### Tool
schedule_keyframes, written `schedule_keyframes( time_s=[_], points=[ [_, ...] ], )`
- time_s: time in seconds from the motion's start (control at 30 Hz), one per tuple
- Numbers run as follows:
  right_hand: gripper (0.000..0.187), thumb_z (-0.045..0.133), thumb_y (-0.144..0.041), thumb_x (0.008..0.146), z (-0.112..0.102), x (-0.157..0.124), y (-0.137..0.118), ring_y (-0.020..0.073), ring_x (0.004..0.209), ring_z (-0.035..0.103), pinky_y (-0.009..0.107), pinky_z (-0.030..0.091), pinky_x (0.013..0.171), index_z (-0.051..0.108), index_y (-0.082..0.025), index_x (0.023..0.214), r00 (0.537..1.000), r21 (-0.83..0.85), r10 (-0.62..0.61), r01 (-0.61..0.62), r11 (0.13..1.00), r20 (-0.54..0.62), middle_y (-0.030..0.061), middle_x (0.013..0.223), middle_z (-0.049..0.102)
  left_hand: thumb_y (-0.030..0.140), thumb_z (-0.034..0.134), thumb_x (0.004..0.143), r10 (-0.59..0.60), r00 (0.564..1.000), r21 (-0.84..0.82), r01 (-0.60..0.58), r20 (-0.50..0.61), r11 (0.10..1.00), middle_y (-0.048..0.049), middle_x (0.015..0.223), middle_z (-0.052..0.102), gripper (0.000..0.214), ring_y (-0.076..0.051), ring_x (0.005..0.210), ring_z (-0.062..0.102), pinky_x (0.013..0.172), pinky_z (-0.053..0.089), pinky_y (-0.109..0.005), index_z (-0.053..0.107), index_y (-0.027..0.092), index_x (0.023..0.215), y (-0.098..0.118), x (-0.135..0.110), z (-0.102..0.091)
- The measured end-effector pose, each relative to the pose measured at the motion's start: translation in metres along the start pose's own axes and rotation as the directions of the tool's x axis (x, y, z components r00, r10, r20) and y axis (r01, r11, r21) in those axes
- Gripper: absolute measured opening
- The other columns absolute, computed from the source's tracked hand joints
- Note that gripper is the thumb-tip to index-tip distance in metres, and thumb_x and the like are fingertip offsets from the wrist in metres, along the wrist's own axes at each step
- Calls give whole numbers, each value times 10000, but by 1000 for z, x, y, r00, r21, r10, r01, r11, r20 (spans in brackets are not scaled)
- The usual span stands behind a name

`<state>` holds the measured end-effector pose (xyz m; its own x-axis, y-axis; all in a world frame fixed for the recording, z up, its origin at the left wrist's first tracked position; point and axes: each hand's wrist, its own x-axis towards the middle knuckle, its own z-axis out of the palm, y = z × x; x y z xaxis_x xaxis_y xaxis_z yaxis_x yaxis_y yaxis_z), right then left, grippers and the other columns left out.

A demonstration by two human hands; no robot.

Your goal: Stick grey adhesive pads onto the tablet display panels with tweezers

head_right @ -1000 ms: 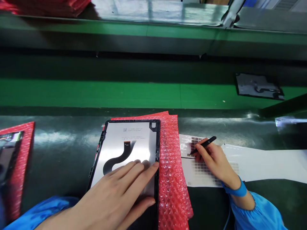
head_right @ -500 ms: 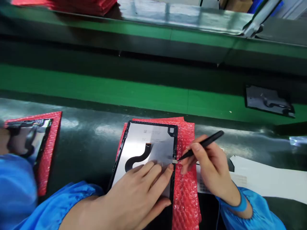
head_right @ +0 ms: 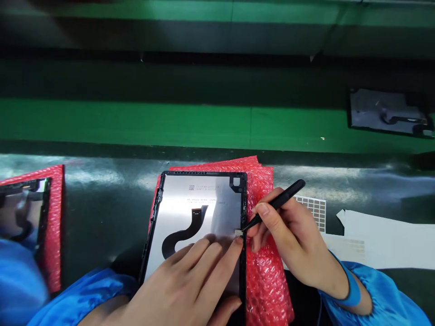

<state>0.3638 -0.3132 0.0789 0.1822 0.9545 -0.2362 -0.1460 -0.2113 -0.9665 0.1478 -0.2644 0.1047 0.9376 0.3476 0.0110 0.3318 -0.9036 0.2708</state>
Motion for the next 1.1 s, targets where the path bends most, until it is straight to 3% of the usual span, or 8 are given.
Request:
schedule_keyframes(
  time_s=[0.33,0.57,0.8,1.0,1.1],
  points=[
    [225,631,-365,1083,1,0,-3,104,526,724,169,618,538,669,-213,922,1000,-19,6,-6,1000,-8,-4,722,759,346,526,1015,-6,1000,-17,6,15,1000,-95,1033,724,490,-253,873,679,692,581,-364,522,57,1410,-1,2,-1],
    [190,610,-346,1097,2,-3,-2,95,554,731,161,618,562,663,-224,960,1000,-19,2,-2,1000,-5,-9,754,770,343,498,1014,1,1000,-21,-1,0,1000,-60,960,710,517,-237,797,671,636,562,-350,479,56,1445,-2,1,1],
    [205,611,-371,1093,2,-2,-3,109,537,729,177,619,545,656,-218,963,1000,-63,2,-2,998,-5,2,740,773,325,479,1022,22,999,-17,-21,38,1000,-90,1000,709,568,-242,859,662,678,557,-347,448,28,1505,-3,3,-1],
    [183,625,-372,1082,1,-5,-1,138,536,731,213,629,532,670,-227,980,997,-55,-11,6,998,-77,8,719,770,314,483,1006,24,998,-6,-23,52,1000,-101,1025,718,565,-260,889,679,711,584,-368,477,22,1489,-3,2,1],
    [192,621,-356,1085,2,-5,0,133,538,729,214,628,541,677,-228,953,999,-76,-36,33,997,-36,8,725,768,331,494,1002,16,999,-5,-16,37,1000,-98,1020,722,576,-263,878,684,686,586,-368,476,20,1487,-2,1,2]
  ],
)
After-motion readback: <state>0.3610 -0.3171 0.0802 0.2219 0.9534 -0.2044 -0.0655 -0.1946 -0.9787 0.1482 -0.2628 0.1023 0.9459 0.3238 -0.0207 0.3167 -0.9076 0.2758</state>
